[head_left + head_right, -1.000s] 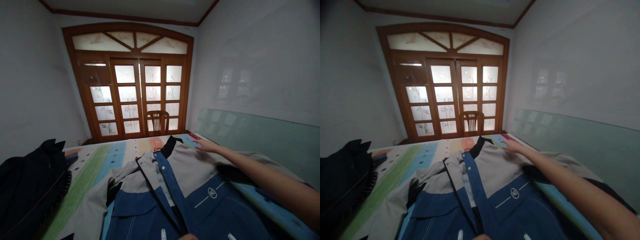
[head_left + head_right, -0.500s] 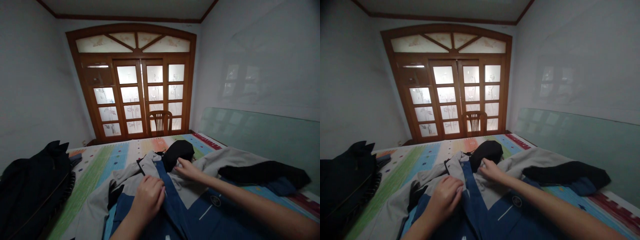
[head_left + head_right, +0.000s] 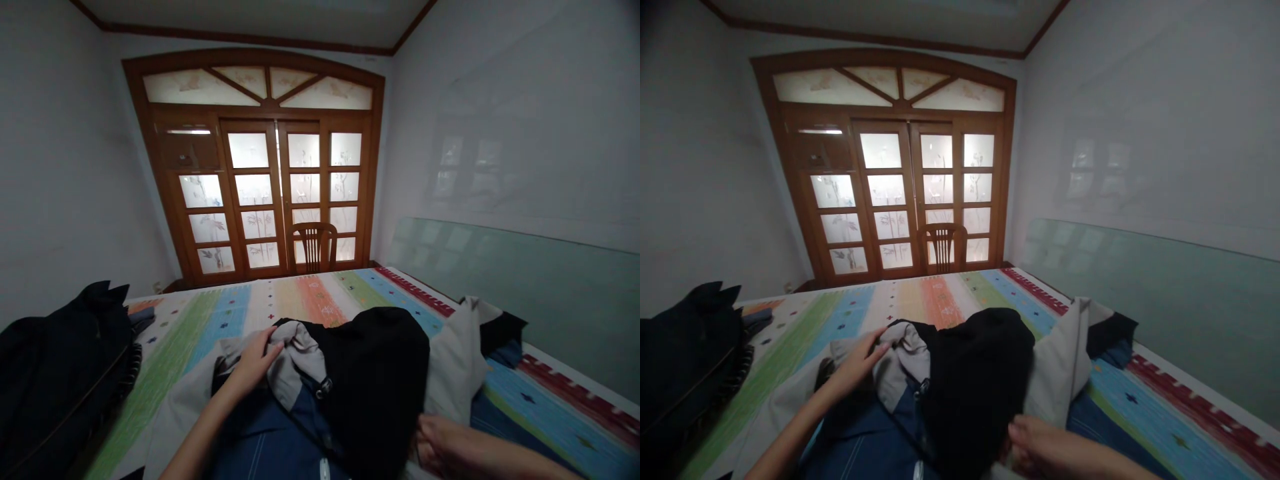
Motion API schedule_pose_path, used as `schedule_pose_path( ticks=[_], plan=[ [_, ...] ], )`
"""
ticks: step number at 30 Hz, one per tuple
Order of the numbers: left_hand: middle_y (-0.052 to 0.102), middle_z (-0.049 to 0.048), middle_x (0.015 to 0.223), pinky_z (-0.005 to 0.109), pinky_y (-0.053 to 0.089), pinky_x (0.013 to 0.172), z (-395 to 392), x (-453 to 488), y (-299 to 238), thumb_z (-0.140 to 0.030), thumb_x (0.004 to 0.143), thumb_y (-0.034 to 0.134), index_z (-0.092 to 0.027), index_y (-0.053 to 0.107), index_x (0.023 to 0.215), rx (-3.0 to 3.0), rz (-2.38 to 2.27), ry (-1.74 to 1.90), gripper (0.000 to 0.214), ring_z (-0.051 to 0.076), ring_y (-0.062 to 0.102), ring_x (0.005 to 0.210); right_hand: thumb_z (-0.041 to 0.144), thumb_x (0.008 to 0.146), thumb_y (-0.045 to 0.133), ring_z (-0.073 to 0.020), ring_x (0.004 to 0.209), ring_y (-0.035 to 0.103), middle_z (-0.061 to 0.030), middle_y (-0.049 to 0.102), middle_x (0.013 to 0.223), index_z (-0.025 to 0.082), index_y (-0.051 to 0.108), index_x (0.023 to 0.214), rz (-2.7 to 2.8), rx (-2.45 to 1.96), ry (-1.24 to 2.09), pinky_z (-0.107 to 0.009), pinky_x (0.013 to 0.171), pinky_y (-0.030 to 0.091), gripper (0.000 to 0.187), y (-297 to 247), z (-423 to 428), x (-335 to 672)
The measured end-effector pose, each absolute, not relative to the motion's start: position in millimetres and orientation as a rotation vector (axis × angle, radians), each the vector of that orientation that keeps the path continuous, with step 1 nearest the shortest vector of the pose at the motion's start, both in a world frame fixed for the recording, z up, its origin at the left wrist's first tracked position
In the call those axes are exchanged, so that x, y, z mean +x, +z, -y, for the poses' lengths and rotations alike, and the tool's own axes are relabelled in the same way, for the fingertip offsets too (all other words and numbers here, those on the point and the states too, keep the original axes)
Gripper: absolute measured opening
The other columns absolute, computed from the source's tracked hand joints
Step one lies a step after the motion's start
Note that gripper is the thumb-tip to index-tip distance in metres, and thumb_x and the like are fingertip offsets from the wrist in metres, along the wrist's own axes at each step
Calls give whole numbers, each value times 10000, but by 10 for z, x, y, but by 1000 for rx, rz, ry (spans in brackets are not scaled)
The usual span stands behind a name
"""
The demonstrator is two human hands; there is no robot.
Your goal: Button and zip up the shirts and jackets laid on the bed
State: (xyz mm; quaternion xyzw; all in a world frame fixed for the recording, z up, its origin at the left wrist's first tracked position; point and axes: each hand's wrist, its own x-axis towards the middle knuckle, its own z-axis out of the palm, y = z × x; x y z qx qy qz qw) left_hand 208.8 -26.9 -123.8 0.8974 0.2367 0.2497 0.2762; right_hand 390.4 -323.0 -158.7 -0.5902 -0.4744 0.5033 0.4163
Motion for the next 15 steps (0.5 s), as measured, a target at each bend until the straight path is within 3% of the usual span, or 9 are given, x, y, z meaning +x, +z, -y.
schedule_pose_path(
  ticks=[4, 8, 11, 15],
  plan=[
    [610, 83, 956, 330, 387, 809, 373, 2156, -1371, -243, 726, 431, -138, 524, 951, 2619, -714, 535, 266, 214, 549, 914, 595, 725, 443, -75, 585, 614, 62, 654, 677, 315, 610, 694, 579, -1185, 1451, -200, 566, 493, 327, -1506, 3110, 4095],
    [633, 63, 750, 306, 411, 694, 666, 2171, -1278, -79, 636, 410, -153, 541, 777, 2869, -586, 354, 206, 213, 585, 756, 381, 765, 524, -117, 821, 605, -28, 664, 801, 172, 577, 854, 250, -1072, 1293, -232, 762, 471, 233, -1319, 2834, 4252],
    [639, 83, 758, 342, 419, 694, 989, 2194, -1274, -52, 602, 422, -152, 540, 816, 3016, -351, 287, 264, 239, 593, 750, 303, 796, 444, -146, 825, 606, -45, 659, 770, 169, 559, 830, 396, -1300, 1069, -292, 810, 452, 180, -1130, 2603, 4382],
    [647, 133, 778, 381, 434, 724, 1476, 2309, -1466, -56, 578, 510, -116, 564, 864, 3046, -31, 39, 297, 265, 606, 730, 276, 778, 371, -186, 667, 621, -47, 639, 634, 172, 560, 685, 1003, -1815, 594, -338, 666, 497, 234, -983, 2325, 4498]
  ],
)
